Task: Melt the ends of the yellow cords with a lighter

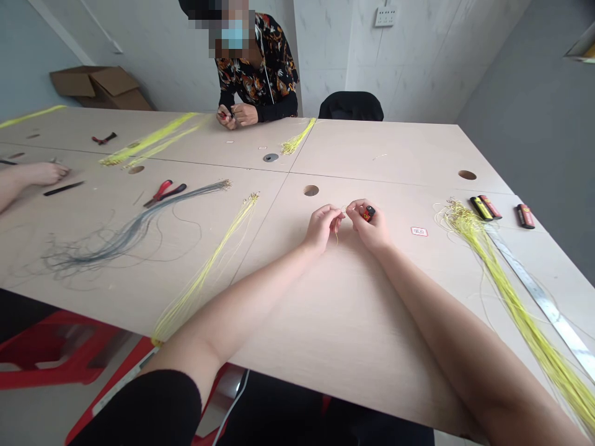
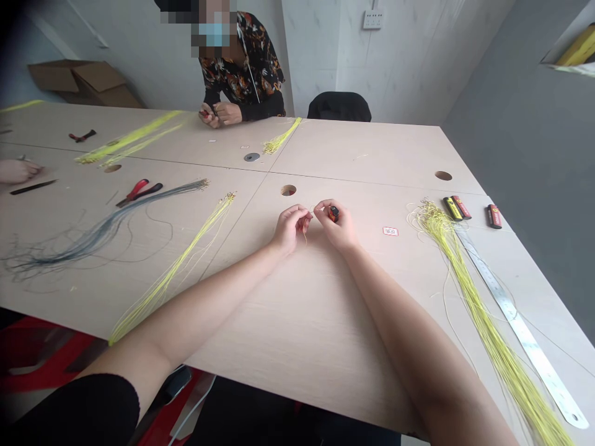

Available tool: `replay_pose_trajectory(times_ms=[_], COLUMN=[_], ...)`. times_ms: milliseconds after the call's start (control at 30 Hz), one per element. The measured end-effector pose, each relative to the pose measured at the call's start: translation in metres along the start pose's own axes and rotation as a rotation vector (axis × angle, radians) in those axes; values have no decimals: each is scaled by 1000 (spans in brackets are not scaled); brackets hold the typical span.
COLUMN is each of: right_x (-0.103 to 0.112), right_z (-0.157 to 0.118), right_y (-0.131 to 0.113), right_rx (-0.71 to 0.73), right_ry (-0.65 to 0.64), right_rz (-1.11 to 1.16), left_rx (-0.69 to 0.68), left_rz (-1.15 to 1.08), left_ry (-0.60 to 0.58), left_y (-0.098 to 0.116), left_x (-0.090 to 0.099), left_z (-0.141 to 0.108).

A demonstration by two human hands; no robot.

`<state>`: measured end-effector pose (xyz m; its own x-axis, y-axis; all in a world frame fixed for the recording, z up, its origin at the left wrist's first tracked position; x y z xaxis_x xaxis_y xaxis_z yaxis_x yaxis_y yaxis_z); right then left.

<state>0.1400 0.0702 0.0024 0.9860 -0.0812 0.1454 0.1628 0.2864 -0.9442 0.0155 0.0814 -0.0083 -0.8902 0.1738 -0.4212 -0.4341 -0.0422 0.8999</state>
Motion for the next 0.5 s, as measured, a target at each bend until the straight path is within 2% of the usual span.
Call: replay_pose_trajectory(times_ms=[500], right_x=[0], right_z=[2], right_y=[8], right_rx=[-24], right_ry=[-32], right_rz=[56], left_rx=[-1], left_rz=[44], left_ry=[-11], left_y=[1], left_x=[-1], left_z=[0])
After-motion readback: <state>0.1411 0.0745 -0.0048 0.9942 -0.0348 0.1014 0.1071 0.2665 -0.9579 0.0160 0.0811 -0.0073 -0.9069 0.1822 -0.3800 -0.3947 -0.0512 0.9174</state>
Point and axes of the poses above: each hand's wrist, its own z-axis towards the middle knuckle, its own x-axis out of the back of the hand, y = z × x, the point moved 4 cm from there along z, towards the middle knuckle, and after that the axes turned 9 degrees about -z, right-handed, at the moved point
